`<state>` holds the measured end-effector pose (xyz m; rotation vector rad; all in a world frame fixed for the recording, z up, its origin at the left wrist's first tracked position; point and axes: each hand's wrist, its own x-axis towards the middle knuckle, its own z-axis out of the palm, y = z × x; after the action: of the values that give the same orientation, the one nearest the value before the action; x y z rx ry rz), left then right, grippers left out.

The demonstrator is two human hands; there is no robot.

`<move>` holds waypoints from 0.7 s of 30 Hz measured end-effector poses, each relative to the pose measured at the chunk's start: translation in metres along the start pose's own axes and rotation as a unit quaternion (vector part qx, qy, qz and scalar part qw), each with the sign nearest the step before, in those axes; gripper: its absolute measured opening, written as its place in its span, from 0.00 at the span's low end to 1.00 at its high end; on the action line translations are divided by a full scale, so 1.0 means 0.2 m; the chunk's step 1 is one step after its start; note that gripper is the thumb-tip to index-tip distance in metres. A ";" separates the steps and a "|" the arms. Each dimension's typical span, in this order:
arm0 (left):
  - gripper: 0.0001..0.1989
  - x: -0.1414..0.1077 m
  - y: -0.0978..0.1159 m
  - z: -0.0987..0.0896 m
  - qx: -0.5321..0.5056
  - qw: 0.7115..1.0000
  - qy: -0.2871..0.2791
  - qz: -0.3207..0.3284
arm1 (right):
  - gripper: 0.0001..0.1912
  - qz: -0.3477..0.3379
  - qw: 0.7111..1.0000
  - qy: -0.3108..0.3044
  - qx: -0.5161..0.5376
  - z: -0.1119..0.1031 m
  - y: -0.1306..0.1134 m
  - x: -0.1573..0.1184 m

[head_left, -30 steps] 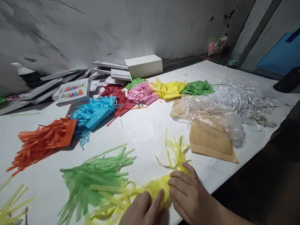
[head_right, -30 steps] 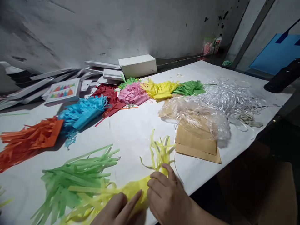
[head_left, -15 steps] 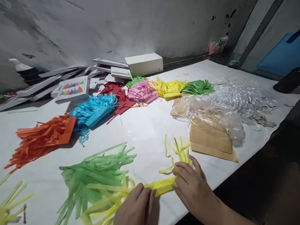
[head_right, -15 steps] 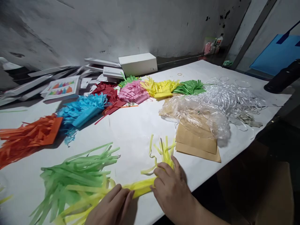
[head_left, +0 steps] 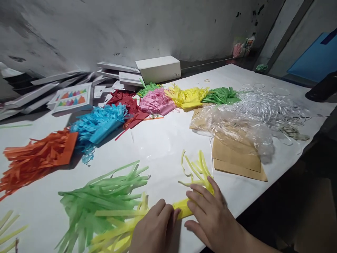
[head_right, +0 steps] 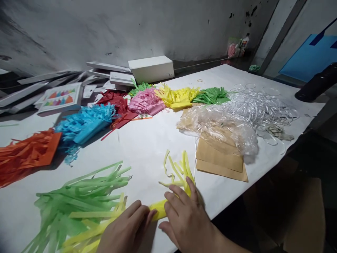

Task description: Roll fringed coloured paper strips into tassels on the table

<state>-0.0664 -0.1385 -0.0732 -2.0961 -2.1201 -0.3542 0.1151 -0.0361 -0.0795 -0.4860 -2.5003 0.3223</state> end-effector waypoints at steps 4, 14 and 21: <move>0.24 0.01 0.01 0.00 0.003 1.000 0.015 0.005 | 0.05 0.061 0.997 0.019 0.039 0.01 0.02 -0.01; 0.14 0.06 0.05 -0.02 0.003 0.984 -0.121 -0.131 | 0.10 0.091 0.991 0.090 -0.029 0.02 -0.02 0.03; 0.10 0.04 0.06 0.00 -0.006 0.990 -0.054 -0.132 | 0.08 -0.048 0.997 0.042 -0.051 0.00 0.03 0.02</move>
<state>-0.0554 -0.1320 -0.0698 -1.8807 -2.4712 -0.2875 0.1125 -0.0286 -0.0798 -0.4101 -2.4567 0.1348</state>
